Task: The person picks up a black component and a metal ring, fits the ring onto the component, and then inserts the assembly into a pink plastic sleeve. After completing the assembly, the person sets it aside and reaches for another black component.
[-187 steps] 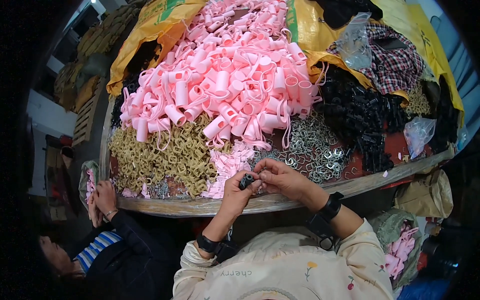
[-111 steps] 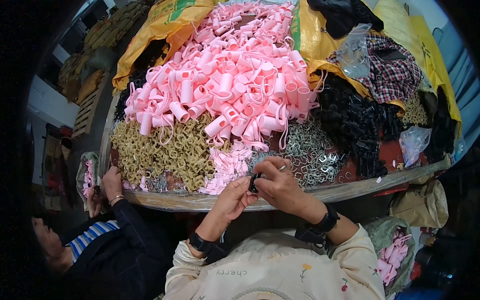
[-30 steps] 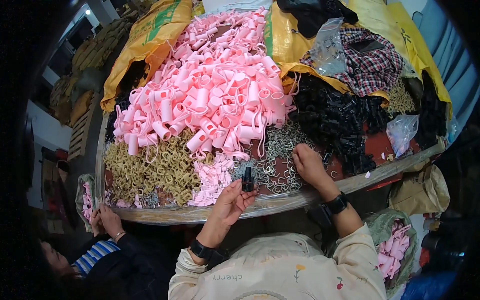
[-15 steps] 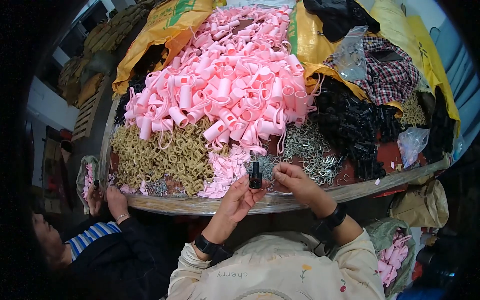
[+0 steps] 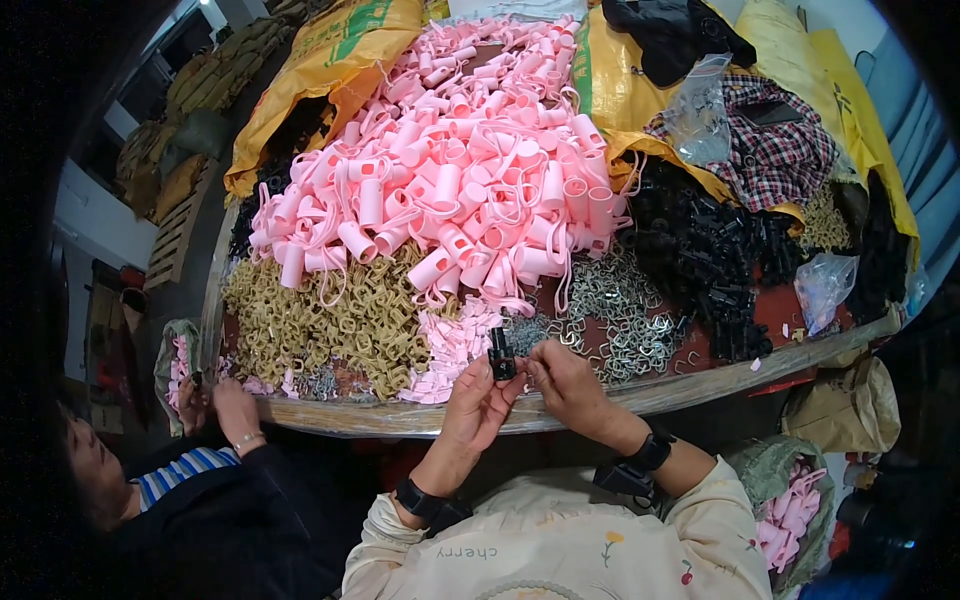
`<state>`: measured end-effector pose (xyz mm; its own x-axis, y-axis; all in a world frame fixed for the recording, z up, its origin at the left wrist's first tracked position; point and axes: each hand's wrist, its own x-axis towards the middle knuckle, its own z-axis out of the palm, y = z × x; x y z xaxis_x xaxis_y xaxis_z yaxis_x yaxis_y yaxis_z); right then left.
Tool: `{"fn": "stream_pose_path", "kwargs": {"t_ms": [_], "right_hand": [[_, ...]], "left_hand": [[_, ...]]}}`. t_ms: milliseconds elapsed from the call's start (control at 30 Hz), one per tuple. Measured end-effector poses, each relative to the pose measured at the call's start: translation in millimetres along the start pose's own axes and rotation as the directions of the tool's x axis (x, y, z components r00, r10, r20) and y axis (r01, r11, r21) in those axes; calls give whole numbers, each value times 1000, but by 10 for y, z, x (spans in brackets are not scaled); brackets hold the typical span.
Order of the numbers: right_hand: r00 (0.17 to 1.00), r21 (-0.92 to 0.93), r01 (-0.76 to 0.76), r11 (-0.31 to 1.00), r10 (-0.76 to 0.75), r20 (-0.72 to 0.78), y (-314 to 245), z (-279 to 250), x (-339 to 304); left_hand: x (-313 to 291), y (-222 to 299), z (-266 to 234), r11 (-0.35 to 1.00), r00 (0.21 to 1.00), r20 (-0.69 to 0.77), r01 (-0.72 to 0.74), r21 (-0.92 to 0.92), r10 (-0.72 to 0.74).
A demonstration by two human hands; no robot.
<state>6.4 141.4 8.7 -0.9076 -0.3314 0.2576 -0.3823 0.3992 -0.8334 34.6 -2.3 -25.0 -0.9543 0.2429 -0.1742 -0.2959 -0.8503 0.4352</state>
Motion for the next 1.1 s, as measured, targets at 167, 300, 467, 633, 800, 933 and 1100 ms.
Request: {"fn": "stream_pose_path", "kwargs": {"t_ms": [167, 300, 467, 633, 800, 933, 1100], "right_hand": [[993, 3, -16, 1000, 16, 116, 6, -97, 60], [936, 173, -200, 964, 135, 326, -8, -217, 109], [942, 130, -158, 979, 110, 317, -22, -303, 81], [981, 79, 93, 993, -105, 165, -113, -331, 109], [939, -69, 338, 939, -331, 98, -177, -237, 90], [910, -169, 409, 897, -388, 146, -196, -251, 90], [895, -131, 432, 892, -407, 183, -185, -286, 73]], "left_hand": [[-13, 38, -55, 998, 1000, -2, -6, 60, 6], [-56, 24, -80, 988, 1000, -7, -20, 152, 21], [-86, 2, -20, 978, 999, -8, -47, 201, 50], [-94, 77, 23, 995, 998, -12, 65, 74, -65], [-120, 54, 9, 990, 990, 23, 142, -1, -142], [-160, 83, 71, 986, 986, 4, 165, 29, -165], [-169, 110, 96, 976, 976, 23, 215, 46, -216]]}}
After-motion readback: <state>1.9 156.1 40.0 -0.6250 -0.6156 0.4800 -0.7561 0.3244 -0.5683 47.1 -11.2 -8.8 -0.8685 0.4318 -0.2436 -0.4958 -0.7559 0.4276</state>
